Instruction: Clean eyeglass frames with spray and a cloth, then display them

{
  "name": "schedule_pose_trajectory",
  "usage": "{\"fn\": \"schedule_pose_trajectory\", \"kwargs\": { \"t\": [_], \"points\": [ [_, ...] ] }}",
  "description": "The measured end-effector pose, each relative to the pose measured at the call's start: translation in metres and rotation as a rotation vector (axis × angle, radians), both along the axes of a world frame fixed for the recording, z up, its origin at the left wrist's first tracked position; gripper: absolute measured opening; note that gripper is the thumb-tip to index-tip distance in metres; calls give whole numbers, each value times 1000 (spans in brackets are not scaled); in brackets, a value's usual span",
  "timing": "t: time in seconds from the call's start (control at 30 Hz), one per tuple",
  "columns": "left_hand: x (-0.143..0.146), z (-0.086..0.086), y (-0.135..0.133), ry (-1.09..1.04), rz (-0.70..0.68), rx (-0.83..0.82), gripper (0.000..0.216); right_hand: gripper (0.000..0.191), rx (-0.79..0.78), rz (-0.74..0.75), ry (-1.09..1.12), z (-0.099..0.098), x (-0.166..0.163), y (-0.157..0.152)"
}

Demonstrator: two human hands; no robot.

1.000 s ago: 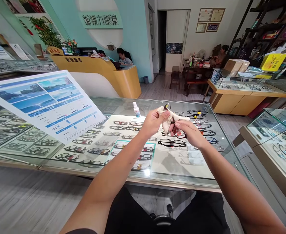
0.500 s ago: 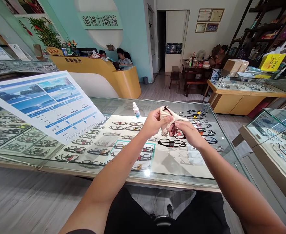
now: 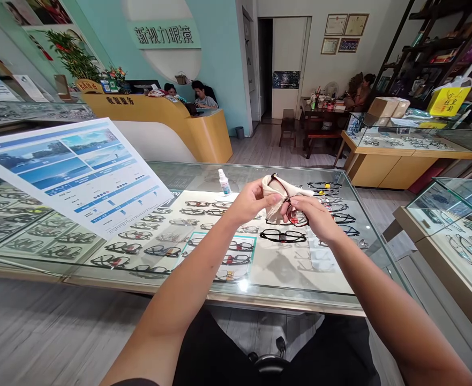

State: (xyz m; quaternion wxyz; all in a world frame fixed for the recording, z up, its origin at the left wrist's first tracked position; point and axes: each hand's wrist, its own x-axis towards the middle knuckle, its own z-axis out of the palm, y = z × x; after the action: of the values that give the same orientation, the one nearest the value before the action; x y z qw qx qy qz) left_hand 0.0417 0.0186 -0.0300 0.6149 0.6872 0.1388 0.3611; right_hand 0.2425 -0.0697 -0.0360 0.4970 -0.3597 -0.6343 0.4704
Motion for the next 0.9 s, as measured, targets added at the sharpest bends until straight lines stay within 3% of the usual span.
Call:
{"fn": "schedule_pose_trajectory", "kwargs": {
  "t": [0.23, 0.6, 0.9],
  "points": [
    [12, -1, -10, -47, 53, -56, 48, 38, 13, 18, -18, -4, -3, 0],
    [8, -3, -5, -21, 142, -13, 55, 37, 4, 38, 20, 2, -4, -2],
    [5, -2, -4, -14, 50, -16, 52, 35, 11, 26, 21, 4, -3, -1]
  ]
}}
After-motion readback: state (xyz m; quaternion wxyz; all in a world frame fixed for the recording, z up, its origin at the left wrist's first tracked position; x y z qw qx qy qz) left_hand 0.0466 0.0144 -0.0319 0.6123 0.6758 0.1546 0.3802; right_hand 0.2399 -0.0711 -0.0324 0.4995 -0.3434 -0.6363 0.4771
